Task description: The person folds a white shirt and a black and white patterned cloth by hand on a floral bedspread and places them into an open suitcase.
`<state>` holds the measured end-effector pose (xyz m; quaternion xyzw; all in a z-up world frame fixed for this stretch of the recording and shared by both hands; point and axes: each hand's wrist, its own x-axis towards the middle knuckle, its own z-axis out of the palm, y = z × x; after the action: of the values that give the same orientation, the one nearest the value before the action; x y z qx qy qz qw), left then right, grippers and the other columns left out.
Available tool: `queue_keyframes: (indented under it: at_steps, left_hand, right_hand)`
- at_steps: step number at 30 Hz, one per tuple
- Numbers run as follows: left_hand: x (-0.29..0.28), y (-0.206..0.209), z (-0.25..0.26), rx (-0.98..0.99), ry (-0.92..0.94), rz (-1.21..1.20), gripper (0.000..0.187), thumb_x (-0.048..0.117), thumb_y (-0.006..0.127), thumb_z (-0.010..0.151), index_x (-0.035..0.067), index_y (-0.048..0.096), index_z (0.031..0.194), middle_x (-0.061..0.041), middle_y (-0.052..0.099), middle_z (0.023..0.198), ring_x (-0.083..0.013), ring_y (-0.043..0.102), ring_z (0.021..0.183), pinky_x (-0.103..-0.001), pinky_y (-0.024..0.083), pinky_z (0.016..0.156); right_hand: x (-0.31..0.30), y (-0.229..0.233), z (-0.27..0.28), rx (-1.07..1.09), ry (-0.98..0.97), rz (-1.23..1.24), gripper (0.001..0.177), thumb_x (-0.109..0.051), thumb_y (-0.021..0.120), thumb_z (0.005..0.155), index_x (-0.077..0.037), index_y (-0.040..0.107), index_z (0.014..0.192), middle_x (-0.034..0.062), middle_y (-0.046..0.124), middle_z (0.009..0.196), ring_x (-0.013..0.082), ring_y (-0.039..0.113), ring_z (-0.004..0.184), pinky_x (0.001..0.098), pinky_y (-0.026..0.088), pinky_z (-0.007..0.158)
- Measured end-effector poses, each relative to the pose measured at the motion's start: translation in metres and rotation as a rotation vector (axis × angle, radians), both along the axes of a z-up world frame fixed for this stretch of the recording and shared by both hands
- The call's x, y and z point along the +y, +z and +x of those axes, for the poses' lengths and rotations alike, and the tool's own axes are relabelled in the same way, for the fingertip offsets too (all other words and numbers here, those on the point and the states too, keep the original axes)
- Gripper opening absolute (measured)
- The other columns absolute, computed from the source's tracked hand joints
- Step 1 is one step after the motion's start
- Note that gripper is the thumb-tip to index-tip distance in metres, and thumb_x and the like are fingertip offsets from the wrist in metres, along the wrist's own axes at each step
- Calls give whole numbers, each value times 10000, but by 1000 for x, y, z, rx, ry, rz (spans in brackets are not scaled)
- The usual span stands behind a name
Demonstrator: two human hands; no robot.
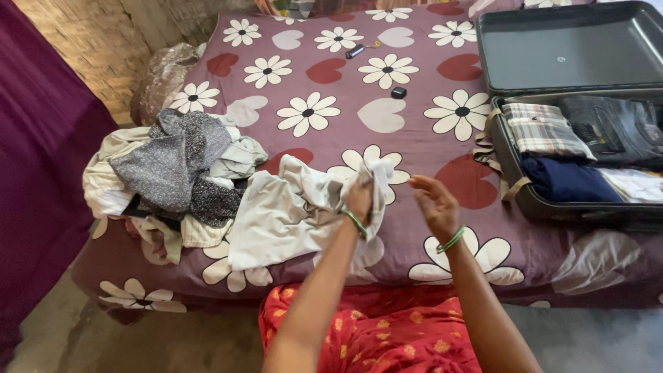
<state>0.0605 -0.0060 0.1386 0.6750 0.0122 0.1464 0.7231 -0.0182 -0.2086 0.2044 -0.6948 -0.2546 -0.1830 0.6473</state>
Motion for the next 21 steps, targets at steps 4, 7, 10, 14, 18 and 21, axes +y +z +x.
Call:
queue_keyframes:
  at_steps: [4,7,10,14,18,21]
  left_hand:
    - [27,91,-9,122,-129,-530,374,326,559,1062,7,635,1243,-87,684,966,-201,672,806,-354,557,688]
    - [29,160,-30,39,-306,-721,381,363,545,1034,72,595,1275,-90,699,1016,-213,709,834,-363,593,718]
    - [29,215,-45,-8,-448,-745,437,425,525,1024,87,575,1296,-87,700,1034,-210,719,845,-366,612,736]
    - [35,259,-40,-97,-514,-646,483,483,526,1021,72,588,1268,-96,695,1003,-205,712,841,-366,619,742]
    - [41,282,-33,-167,-625,-712,449,501,561,1058,81,605,1210,-69,676,959,-185,693,818,-360,609,740]
    - [39,299,-35,-203,-697,-757,426,510,585,1084,90,616,1148,-47,662,921,-173,680,794,-360,603,733]
  right_hand:
    - [-15,-64,21,235,-17,163,306,-16,616,991,14,617,1296,102,725,1141,151,684,1019,278,560,925]
    - [1,-110,21,374,98,206,315,-30,628,977,6,617,1290,98,725,1115,163,686,970,295,566,883]
    - [23,-129,11,429,152,105,375,-50,671,948,-8,607,1315,96,724,1134,169,675,1007,297,554,889]
    - [52,-113,4,322,237,102,516,-92,708,928,-38,523,1407,89,647,1291,168,632,1168,308,543,970]
    - [67,-69,-6,214,63,121,681,-222,730,915,-60,421,1501,105,560,1424,211,575,1259,364,483,1032]
    - [61,-36,-22,38,-106,99,726,-319,704,945,-69,373,1540,110,518,1473,224,530,1331,390,446,1094]
